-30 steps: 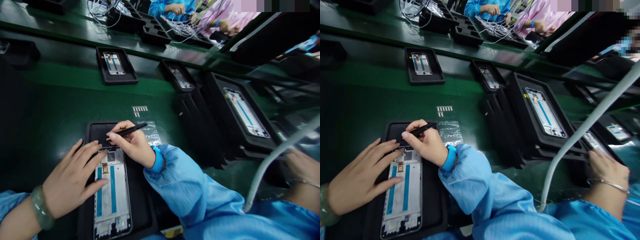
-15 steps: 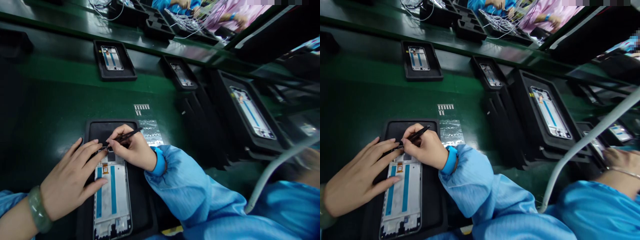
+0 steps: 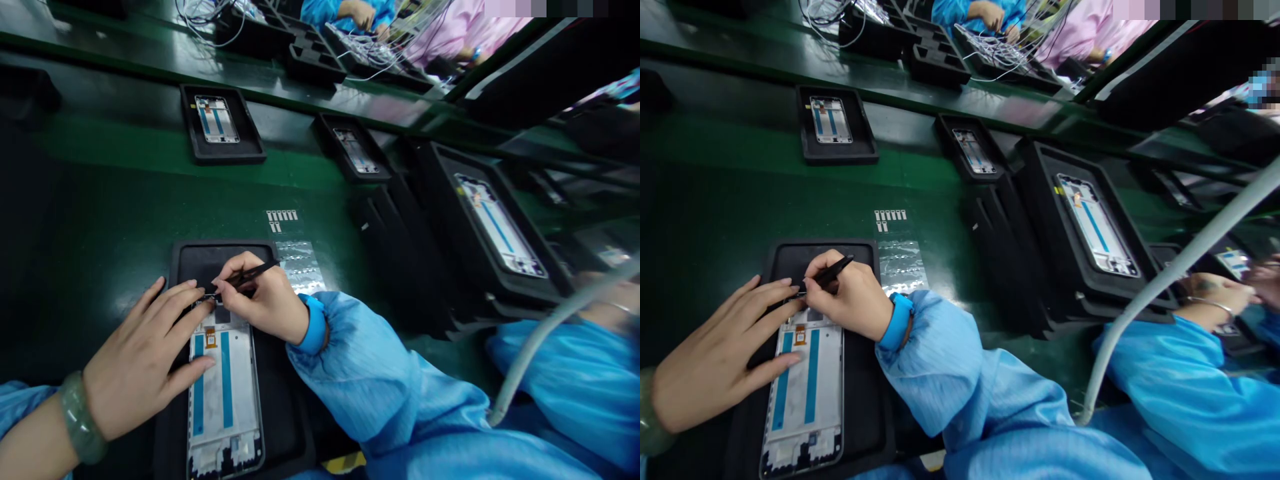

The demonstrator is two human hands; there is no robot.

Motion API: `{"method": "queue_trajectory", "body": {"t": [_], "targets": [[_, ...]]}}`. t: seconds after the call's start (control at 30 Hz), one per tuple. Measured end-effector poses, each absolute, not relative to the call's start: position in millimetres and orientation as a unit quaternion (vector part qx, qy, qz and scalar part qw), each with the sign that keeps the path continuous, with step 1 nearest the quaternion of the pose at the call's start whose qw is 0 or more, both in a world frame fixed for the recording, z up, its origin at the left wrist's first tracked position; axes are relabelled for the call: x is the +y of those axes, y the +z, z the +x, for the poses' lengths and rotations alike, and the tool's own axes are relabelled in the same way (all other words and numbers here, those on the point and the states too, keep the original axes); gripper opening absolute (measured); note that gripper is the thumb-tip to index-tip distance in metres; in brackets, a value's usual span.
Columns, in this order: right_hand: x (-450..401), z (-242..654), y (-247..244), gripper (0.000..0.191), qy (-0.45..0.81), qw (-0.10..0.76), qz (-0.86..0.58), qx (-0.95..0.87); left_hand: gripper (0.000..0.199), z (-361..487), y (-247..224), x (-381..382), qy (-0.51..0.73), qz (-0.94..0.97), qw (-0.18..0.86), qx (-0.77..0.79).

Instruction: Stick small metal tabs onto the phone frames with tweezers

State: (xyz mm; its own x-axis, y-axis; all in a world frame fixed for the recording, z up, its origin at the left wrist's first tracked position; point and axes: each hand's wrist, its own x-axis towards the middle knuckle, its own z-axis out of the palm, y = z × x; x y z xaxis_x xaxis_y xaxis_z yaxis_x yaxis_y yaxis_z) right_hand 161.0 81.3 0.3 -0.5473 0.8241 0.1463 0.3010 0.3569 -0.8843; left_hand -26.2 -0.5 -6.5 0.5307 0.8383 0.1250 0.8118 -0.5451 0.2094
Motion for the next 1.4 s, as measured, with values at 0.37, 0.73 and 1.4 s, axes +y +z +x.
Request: {"method": "queue_trajectory", "body": {"t": [0.37,0.73,1.4], "targets": [[82.9,159.5,5.5,0.006,0.376,0.283,-0.348,-0.811,0.056,-26.7,-7.0,-0.4,0.111,0.871,0.068,0.473],[82.0,159.9,7.6,0.005,0.351,0.265,-0.325,-0.837,0.057,-28.0,-7.7,-1.2,0.105,0.872,0.073,0.473],[84.9,162.6,-3.2,0.009,0.440,0.286,-0.361,-0.771,0.063,-28.2,-5.8,-1.9,0.098,0.878,0.054,0.465]]}}
